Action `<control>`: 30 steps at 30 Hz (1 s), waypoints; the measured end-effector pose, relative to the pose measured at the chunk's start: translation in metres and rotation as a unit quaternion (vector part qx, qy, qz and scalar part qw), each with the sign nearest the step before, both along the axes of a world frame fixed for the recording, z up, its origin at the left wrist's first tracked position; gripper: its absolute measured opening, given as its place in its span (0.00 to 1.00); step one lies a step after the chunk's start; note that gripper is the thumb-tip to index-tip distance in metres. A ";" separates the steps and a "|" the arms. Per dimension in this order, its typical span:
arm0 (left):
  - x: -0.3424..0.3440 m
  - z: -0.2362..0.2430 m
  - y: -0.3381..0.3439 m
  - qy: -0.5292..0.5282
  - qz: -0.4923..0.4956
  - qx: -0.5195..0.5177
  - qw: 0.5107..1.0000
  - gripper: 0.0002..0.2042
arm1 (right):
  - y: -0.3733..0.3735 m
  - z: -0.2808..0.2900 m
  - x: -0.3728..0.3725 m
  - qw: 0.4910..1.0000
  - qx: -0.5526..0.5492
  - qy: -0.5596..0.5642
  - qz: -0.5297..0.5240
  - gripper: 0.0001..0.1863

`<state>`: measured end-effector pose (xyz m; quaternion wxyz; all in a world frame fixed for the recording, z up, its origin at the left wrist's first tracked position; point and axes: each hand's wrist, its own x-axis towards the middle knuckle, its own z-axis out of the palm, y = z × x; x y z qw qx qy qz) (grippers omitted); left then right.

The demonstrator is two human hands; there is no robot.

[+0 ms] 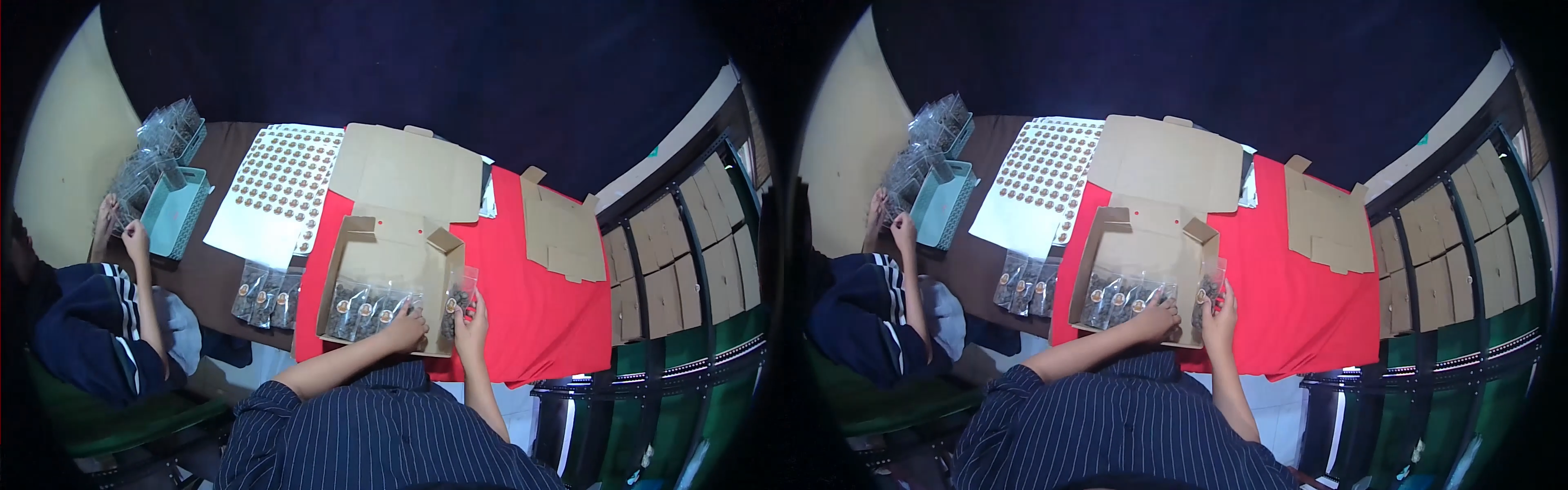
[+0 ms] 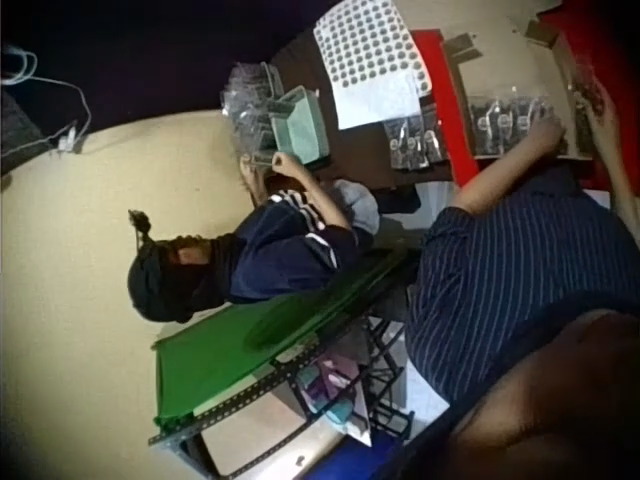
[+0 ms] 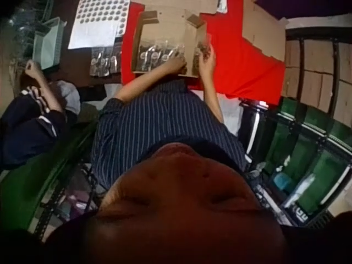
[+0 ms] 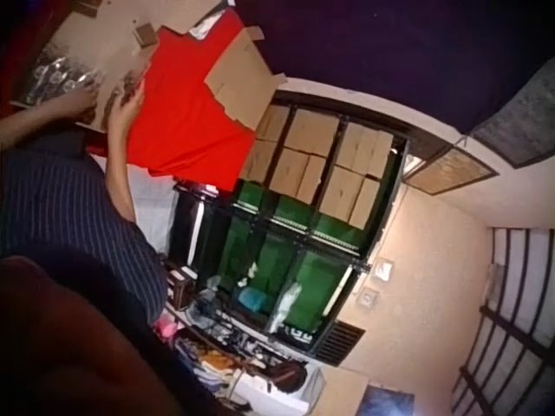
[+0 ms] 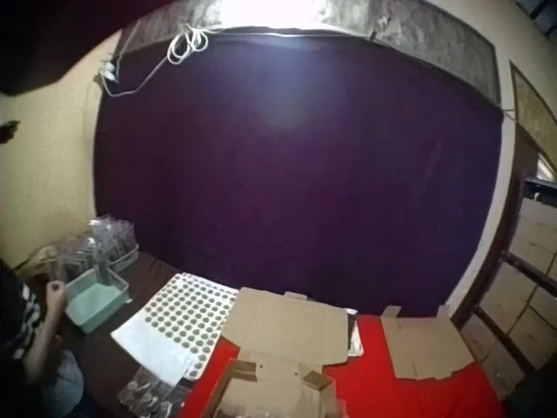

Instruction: Packing individual bags of food items into a cardboard box and sealing it.

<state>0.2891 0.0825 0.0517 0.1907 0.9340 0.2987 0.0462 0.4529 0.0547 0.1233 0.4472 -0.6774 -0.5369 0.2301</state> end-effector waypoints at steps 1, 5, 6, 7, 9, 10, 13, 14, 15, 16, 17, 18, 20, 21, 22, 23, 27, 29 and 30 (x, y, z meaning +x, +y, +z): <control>-0.001 0.006 0.003 0.011 0.004 -0.009 1.000 0.14 | 0.005 -0.008 -0.001 1.000 -0.016 -0.023 0.013 0.32; -0.010 0.011 -0.003 0.010 0.036 0.011 0.999 0.14 | 0.018 -0.004 -0.026 0.986 -0.135 -0.089 0.045 0.40; -0.011 0.008 -0.004 0.009 0.034 0.015 0.999 0.14 | 0.018 -0.011 -0.028 0.986 -0.131 -0.090 0.043 0.40; -0.012 0.005 -0.008 -0.008 0.035 0.047 0.998 0.14 | 0.016 -0.029 -0.026 0.982 -0.161 -0.069 0.070 0.40; -0.011 0.015 -0.008 -0.029 0.030 0.041 0.998 0.15 | 0.013 -0.062 -0.021 0.969 -0.201 -0.089 0.112 0.40; -0.014 0.031 -0.004 -0.007 0.022 -0.036 0.999 0.16 | 0.008 -0.076 -0.018 0.960 -0.213 -0.130 0.127 0.39; -0.023 0.036 0.000 -0.038 0.050 -0.114 0.991 0.17 | -0.002 -0.074 -0.027 0.962 -0.093 -0.226 0.121 0.34; -0.025 0.021 -0.002 -0.051 0.090 -0.059 0.993 0.19 | -0.006 -0.060 -0.034 0.953 -0.161 -0.223 0.130 0.32; -0.027 0.016 -0.005 -0.062 0.126 -0.006 0.990 0.21 | -0.010 -0.052 -0.037 0.938 -0.233 -0.217 0.135 0.29; -0.029 0.009 -0.006 -0.062 0.126 -0.009 0.990 0.21 | -0.008 -0.044 -0.040 0.937 -0.236 -0.217 0.135 0.29; -0.030 0.010 -0.005 -0.013 0.119 -0.039 0.992 0.24 | -0.004 -0.036 -0.041 0.935 -0.243 -0.205 0.155 0.27; -0.031 0.010 -0.006 0.038 0.110 -0.069 0.991 0.26 | -0.008 -0.032 -0.040 0.933 -0.252 -0.191 0.174 0.25; -0.034 0.004 -0.005 0.073 0.079 -0.065 0.992 0.28 | -0.003 -0.068 -0.031 0.950 -0.119 -0.217 0.188 0.23; -0.035 -0.001 -0.002 0.054 0.090 -0.074 0.992 0.28 | -0.001 -0.067 -0.032 0.940 -0.138 -0.232 0.206 0.23; -0.035 -0.006 -0.001 0.036 0.101 -0.084 0.991 0.28 | 0.002 -0.065 -0.034 0.929 -0.157 -0.247 0.225 0.24; -0.035 -0.005 0.001 0.005 0.118 -0.099 0.988 0.28 | 0.007 -0.056 -0.036 0.917 -0.213 -0.240 0.237 0.25; -0.041 0.015 0.003 -0.041 0.175 -0.058 0.982 0.26 | 0.005 -0.056 -0.033 0.902 -0.201 -0.302 0.234 0.26; -0.047 0.011 0.000 -0.027 0.188 -0.059 0.980 0.27 | 0.005 -0.056 -0.030 0.894 -0.209 -0.317 0.237 0.26; -0.051 0.008 -0.002 -0.008 0.182 -0.082 0.980 0.28 | 0.006 -0.053 -0.031 0.890 -0.235 -0.310 0.237 0.25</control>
